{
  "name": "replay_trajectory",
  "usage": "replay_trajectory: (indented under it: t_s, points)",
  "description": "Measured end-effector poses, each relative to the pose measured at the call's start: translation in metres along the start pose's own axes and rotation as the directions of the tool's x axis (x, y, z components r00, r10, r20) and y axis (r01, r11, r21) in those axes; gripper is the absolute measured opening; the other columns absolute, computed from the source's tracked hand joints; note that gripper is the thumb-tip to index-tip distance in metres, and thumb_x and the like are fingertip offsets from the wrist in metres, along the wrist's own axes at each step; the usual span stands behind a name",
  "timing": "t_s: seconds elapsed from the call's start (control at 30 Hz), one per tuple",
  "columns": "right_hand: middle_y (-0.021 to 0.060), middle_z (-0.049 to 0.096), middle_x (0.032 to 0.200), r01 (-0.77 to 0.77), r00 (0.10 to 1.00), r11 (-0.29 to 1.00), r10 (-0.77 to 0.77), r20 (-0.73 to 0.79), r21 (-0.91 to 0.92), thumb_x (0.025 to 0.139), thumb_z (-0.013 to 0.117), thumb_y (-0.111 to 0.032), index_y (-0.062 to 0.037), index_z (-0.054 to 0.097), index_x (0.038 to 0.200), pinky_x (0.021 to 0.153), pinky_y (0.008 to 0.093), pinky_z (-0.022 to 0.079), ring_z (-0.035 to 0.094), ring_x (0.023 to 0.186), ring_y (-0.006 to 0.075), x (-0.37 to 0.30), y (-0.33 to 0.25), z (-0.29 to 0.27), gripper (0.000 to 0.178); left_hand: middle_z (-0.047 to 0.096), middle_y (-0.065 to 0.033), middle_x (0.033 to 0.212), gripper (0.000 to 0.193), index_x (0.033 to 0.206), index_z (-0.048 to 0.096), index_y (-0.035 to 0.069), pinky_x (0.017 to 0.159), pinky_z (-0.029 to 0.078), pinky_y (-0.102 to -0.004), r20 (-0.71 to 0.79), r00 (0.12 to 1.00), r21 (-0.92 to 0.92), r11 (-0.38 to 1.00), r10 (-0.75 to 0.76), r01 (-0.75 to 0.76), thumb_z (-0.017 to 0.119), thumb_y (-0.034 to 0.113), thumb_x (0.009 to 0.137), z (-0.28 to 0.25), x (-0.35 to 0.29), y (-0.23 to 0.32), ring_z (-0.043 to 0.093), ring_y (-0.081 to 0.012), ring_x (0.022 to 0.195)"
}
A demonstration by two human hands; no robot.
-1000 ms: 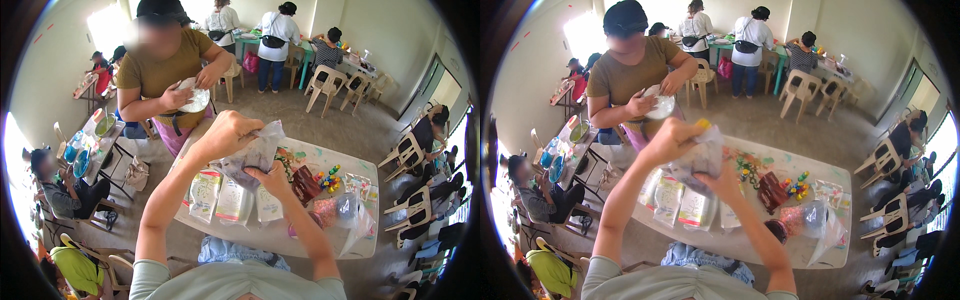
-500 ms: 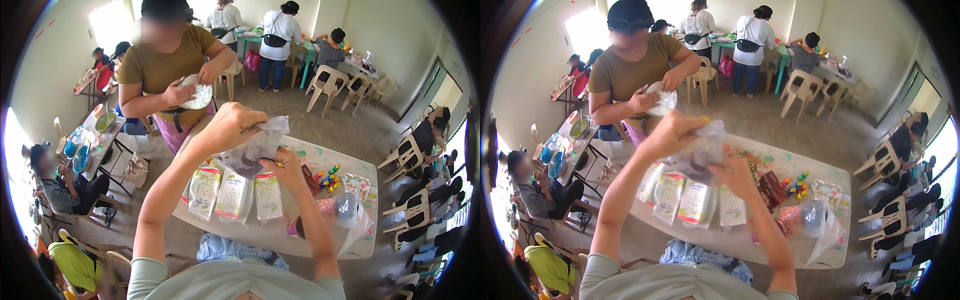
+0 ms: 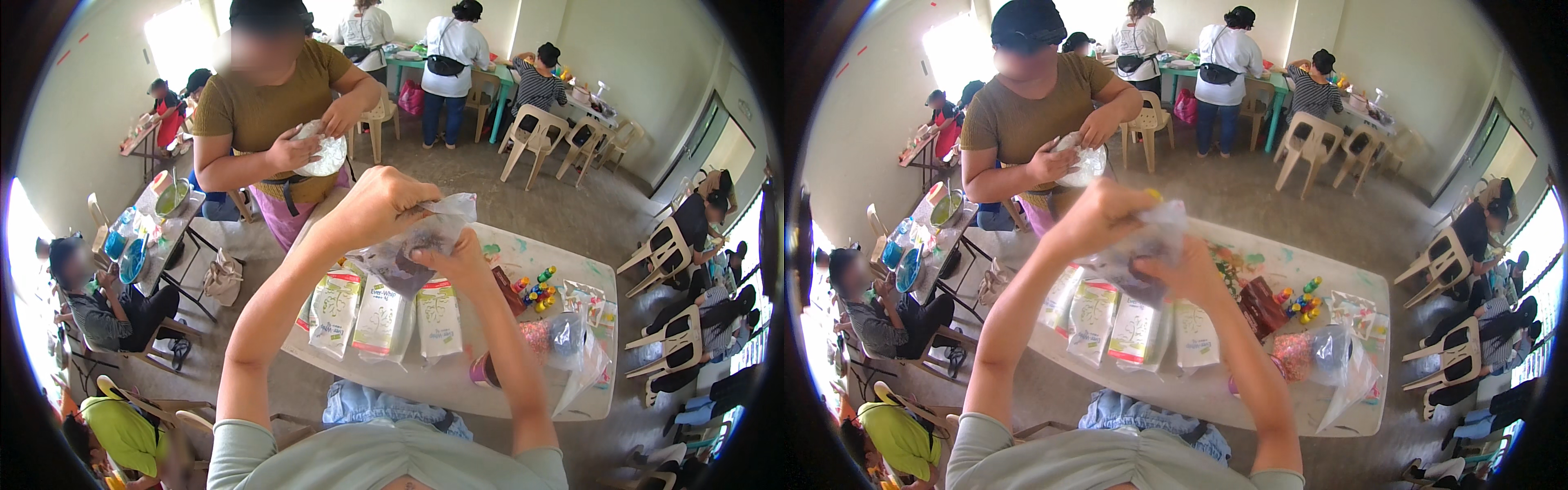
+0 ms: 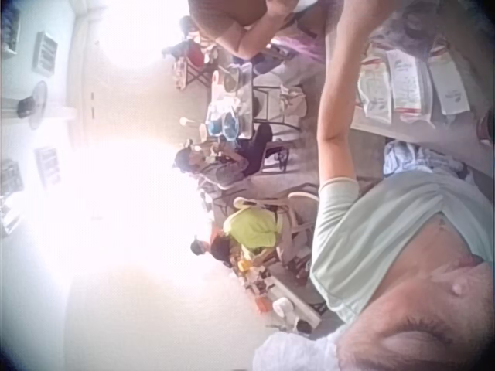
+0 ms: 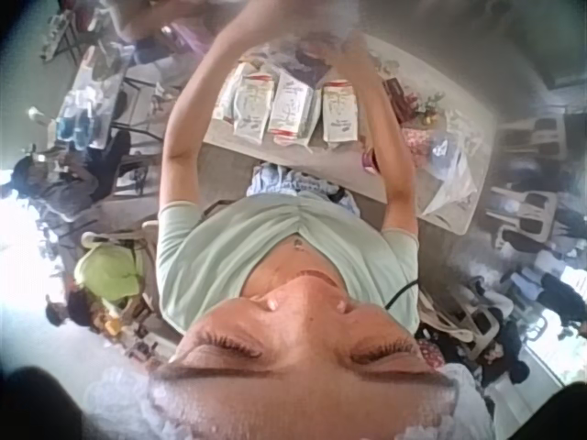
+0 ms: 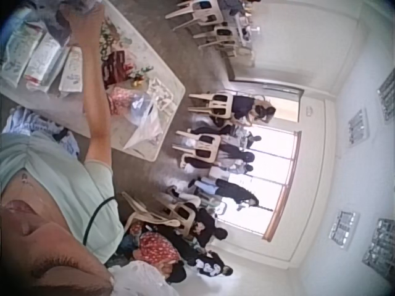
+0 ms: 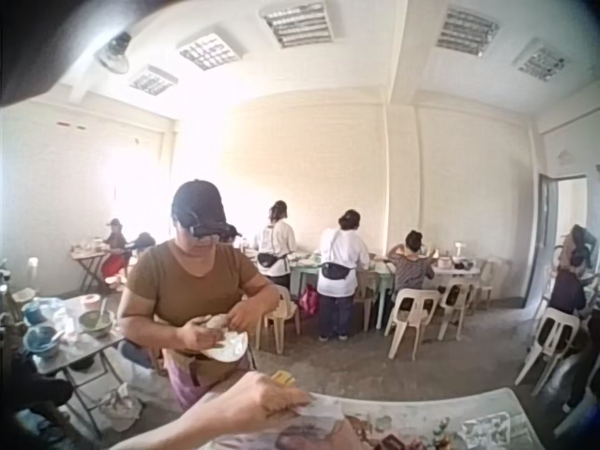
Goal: The person scoops a dark powder from a purple cylindrical container into small plastic bags using a spoon. They then fold and seal the bags by hand. The process is repeated for multiple bags.
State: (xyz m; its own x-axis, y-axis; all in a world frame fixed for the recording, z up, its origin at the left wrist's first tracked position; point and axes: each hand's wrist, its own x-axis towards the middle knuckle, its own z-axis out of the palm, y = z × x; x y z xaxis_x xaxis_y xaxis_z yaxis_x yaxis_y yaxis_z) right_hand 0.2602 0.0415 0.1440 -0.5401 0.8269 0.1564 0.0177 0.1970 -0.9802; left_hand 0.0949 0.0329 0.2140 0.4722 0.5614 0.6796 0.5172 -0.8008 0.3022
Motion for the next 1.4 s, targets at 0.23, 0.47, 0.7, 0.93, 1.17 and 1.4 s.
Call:
replay_trajectory:
  t_s: [0.23, 0.47, 0.7, 0.93, 1.17, 1.4]
  points:
    - [0.0019, 0.06, 0.085, 0.234, 0.964, 0.97, -0.241, -0.112, -0.071, 0.067, 0.073, -0.009, -0.0017, 0.056, 0.094, 0.069, 0.0249, 0.045, 0.055, 0.077, 0.0091, 0.01, 0.025, 0.016, 0.034, 0.058, -0.0138, 0.064, 0.017, 0.079, 0.062, 0.004, 0.052, 0.043, -0.035, -0.005, 1.0, 0.071, 0.997, 0.014, -0.013, 0.064, 0.006, 0.062, 0.002, -0.001, 0.0, 0.055, -0.0314, 0.057]
    - [0.0031, 0.064, 0.081, 0.112, 0.987, 0.982, -0.128, -0.097, -0.154, 0.068, 0.072, -0.01, 0.0002, 0.061, 0.088, 0.067, 0.0246, 0.045, 0.057, 0.074, 0.009, -0.006, 0.04, 0.023, 0.025, 0.059, -0.013, 0.065, 0.018, 0.08, 0.062, 0.004, 0.052, 0.044, -0.0347, -0.021, 1.0, 0.117, 0.993, 0.017, -0.014, 0.065, 0.005, 0.062, -0.002, -0.003, -0.006, 0.056, -0.0301, 0.058]
    - [0.0029, 0.063, 0.079, 0.098, 0.99, 0.982, -0.113, -0.086, -0.162, 0.07, 0.069, -0.007, 0.0, 0.062, 0.087, 0.063, 0.0228, 0.044, 0.056, 0.071, 0.0079, -0.015, 0.024, 0.011, 0.021, 0.059, -0.0122, 0.064, 0.02, 0.082, 0.063, 0.005, 0.053, 0.044, -0.0351, 0.038, 0.999, 0.139, 0.99, 0.024, -0.029, 0.066, 0.007, 0.062, 0.0, -0.003, -0.006, 0.057, -0.0289, 0.059]
    - [0.0041, 0.062, 0.075, 0.27, 0.94, 0.94, -0.304, -0.153, -0.207, 0.081, 0.058, -0.012, 0.0002, 0.06, 0.096, 0.062, 0.0252, 0.044, 0.054, 0.068, 0.0082, 0.001, -0.021, -0.006, 0.019, 0.058, -0.0129, 0.063, 0.03, 0.084, 0.057, 0.005, 0.054, 0.044, -0.0372, 0.006, 0.998, 0.133, 0.99, -0.055, 0.054, 0.07, 0.02, 0.062, 0.003, -0.004, -0.001, 0.056, -0.0317, 0.059]
    - [0.0091, 0.062, 0.09, 0.349, 0.852, 0.919, -0.393, -0.345, -0.185, 0.082, 0.055, -0.012, 0.0001, 0.053, 0.106, 0.071, 0.0285, 0.043, 0.057, 0.078, 0.0165, 0.01, -0.019, -0.024, 0.027, 0.057, -0.0125, 0.069, 0.024, 0.08, 0.056, 0.003, 0.059, 0.043, -0.0386, 0.047, 0.985, 0.071, 0.985, -0.164, 0.16, 0.067, 0.022, 0.069, -0.003, -0.021, -0.011, 0.056, -0.0323, 0.069]
    - [0.0152, 0.06, 0.093, 0.384, 0.815, 0.686, -0.567, -0.123, -0.618, 0.069, 0.064, 0.001, 0.0012, 0.05, 0.108, 0.074, 0.0312, 0.044, 0.059, 0.082, 0.0287, 0.006, -0.036, -0.002, 0.041, 0.058, -0.0111, 0.074, 0.019, 0.08, 0.058, 0.003, 0.058, 0.043, -0.0369, 0.045, 0.996, 0.04, 0.996, -0.077, 0.075, 0.065, 0.017, 0.069, 0.014, -0.006, -0.009, 0.056, -0.0298, 0.068]
